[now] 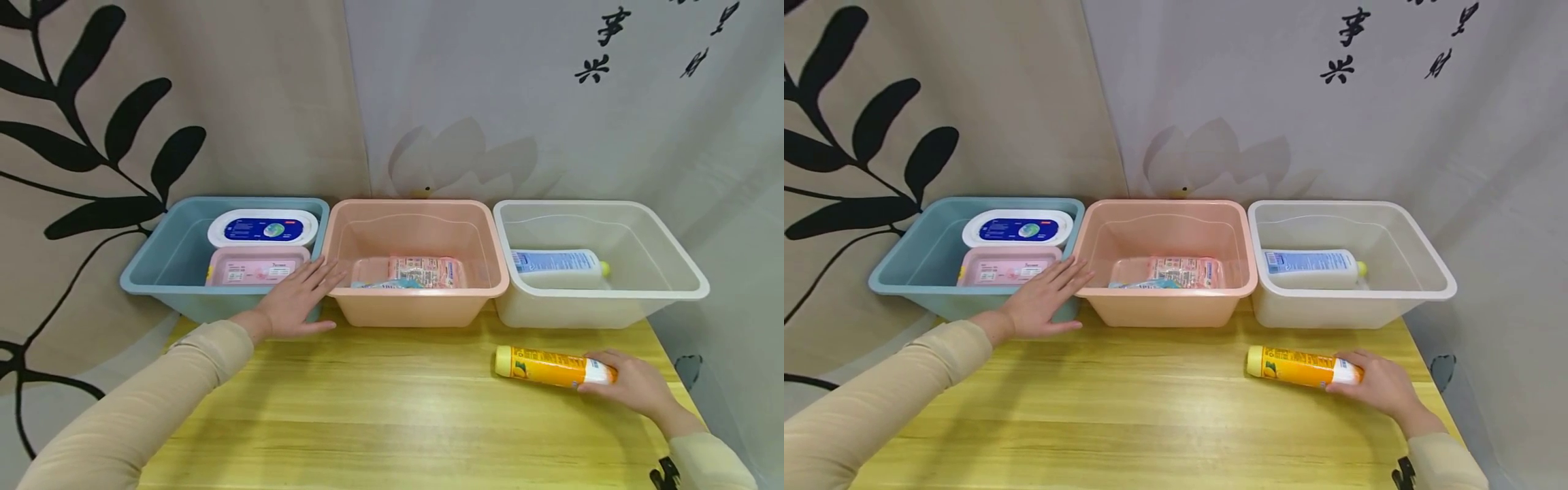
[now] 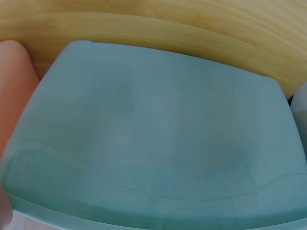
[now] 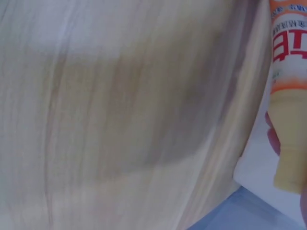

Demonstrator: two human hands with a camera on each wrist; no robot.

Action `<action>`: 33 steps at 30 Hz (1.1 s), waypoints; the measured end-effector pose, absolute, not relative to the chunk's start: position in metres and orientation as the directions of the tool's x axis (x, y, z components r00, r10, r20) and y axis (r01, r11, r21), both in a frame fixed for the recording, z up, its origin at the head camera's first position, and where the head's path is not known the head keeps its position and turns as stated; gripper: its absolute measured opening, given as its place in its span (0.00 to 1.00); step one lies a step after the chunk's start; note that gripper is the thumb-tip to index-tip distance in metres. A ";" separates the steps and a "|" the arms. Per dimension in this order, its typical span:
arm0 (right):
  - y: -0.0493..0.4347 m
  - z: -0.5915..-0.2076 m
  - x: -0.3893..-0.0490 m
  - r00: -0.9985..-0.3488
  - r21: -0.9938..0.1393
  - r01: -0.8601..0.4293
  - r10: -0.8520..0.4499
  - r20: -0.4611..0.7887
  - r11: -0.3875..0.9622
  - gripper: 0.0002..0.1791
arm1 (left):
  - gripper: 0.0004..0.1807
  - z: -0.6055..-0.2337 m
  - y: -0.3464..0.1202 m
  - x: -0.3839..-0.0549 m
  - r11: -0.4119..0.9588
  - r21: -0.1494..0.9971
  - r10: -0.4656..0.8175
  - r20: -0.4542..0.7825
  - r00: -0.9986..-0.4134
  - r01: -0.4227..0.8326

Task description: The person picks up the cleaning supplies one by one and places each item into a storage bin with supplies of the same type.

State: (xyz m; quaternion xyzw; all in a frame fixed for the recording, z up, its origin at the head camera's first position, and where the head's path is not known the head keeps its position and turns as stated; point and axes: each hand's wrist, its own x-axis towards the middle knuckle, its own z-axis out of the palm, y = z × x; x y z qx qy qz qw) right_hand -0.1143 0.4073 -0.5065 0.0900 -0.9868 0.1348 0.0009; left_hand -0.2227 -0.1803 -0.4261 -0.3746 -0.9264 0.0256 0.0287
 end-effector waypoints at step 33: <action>0.404 -0.427 -0.103 -0.984 -0.420 -0.174 -0.147 0.096 0.891 0.28 | 0.50 -0.427 -0.181 -0.223 0.718 -0.073 0.696 0.036 -0.718 0.692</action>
